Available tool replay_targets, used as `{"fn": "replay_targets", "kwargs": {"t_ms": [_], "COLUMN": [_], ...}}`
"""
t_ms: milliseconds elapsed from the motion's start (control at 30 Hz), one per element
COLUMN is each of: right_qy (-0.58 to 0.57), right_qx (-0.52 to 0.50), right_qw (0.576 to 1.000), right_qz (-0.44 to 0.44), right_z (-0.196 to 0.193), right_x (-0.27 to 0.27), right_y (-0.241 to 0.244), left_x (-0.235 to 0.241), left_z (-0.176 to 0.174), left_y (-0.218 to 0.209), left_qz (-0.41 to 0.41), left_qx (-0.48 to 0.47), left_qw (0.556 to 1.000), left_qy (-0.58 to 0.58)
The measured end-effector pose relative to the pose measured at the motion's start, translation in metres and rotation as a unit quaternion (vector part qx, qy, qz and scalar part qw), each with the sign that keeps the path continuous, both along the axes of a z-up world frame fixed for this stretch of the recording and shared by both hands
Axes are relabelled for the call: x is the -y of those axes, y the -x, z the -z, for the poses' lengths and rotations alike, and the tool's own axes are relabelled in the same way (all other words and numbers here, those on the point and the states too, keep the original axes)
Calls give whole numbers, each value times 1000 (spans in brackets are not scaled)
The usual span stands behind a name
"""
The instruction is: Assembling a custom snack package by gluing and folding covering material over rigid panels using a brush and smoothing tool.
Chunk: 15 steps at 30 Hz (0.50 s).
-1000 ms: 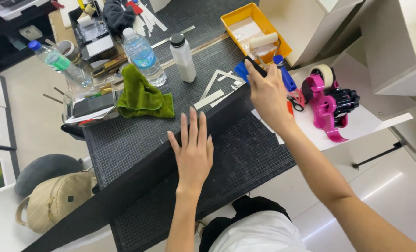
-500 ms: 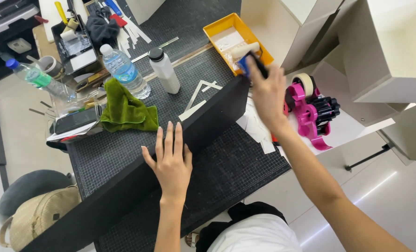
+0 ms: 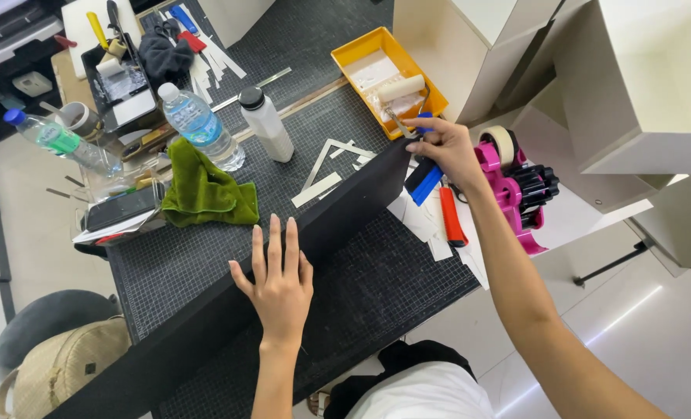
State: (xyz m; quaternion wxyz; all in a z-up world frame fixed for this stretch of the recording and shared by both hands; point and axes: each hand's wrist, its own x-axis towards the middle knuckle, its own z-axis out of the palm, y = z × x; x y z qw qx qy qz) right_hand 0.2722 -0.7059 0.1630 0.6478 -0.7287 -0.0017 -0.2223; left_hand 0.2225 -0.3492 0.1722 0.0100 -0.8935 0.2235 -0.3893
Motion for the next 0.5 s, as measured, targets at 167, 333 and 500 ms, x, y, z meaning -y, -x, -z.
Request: {"fn": "replay_targets", "kwargs": {"t_ms": [167, 333, 500], "right_qy": [18, 0, -14], "right_qx": [-72, -113, -157], "right_qw": [996, 988, 975], "right_qz": [-57, -104, -156], "right_z": [-14, -30, -58], "right_x": [15, 20, 20], "right_y": [-16, -17, 2], "left_x": [1, 1, 1], "left_z": [3, 1, 4], "left_y": [1, 1, 1], "left_qz": [6, 9, 12], "left_qx": [9, 3, -5], "left_qw": [1000, 1000, 1000], "left_qy": [11, 13, 22]}}
